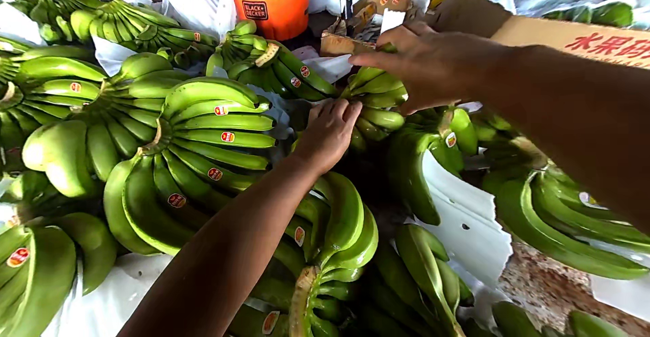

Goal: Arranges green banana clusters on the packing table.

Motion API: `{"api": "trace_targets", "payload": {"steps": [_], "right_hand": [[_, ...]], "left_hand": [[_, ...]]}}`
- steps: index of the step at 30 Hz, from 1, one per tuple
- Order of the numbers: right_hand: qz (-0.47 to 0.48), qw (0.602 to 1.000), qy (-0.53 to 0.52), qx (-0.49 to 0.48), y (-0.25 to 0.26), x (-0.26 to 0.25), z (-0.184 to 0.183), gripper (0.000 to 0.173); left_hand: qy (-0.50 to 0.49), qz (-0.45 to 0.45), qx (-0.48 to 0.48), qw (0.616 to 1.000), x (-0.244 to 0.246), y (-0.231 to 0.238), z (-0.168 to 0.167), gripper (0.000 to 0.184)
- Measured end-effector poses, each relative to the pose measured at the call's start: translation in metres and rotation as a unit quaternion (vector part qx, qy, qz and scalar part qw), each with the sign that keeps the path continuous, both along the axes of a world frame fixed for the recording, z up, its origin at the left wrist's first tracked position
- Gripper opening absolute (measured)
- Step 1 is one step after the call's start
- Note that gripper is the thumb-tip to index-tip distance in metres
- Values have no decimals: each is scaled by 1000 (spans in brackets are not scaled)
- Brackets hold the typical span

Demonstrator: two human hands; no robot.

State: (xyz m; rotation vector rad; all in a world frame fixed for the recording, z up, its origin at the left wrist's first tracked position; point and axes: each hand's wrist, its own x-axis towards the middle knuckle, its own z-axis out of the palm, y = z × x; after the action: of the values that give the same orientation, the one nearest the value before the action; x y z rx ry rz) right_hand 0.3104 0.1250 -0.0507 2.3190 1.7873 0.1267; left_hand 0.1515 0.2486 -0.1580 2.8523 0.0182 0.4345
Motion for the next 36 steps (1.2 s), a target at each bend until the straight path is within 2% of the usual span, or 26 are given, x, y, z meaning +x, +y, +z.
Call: {"api": "trace_targets", "payload": {"steps": [6, 11, 16, 22, 33, 36], "right_hand": [[-11, 998, -17, -58, 17, -11, 17, 123], [-25, 997, -33, -72, 25, -20, 21, 122], [-30, 996, -42, -74, 26, -26, 21, 125], [-70, 994, -39, -70, 24, -25, 17, 125], [-56, 998, -16, -32, 15, -9, 7, 124], [-57, 998, -2, -20, 14, -2, 5, 123]], "left_hand": [[-20, 12, -27, 999, -4, 3, -7, 53], [52, 36, -29, 998, -7, 0, 5, 54], [66, 43, 9, 997, -5, -2, 10, 56], [137, 36, -12, 990, 4, -4, 28, 57], [164, -68, -19, 984, 9, 22, 36, 78], [150, -115, -17, 982, 9, 28, 34, 78]]}}
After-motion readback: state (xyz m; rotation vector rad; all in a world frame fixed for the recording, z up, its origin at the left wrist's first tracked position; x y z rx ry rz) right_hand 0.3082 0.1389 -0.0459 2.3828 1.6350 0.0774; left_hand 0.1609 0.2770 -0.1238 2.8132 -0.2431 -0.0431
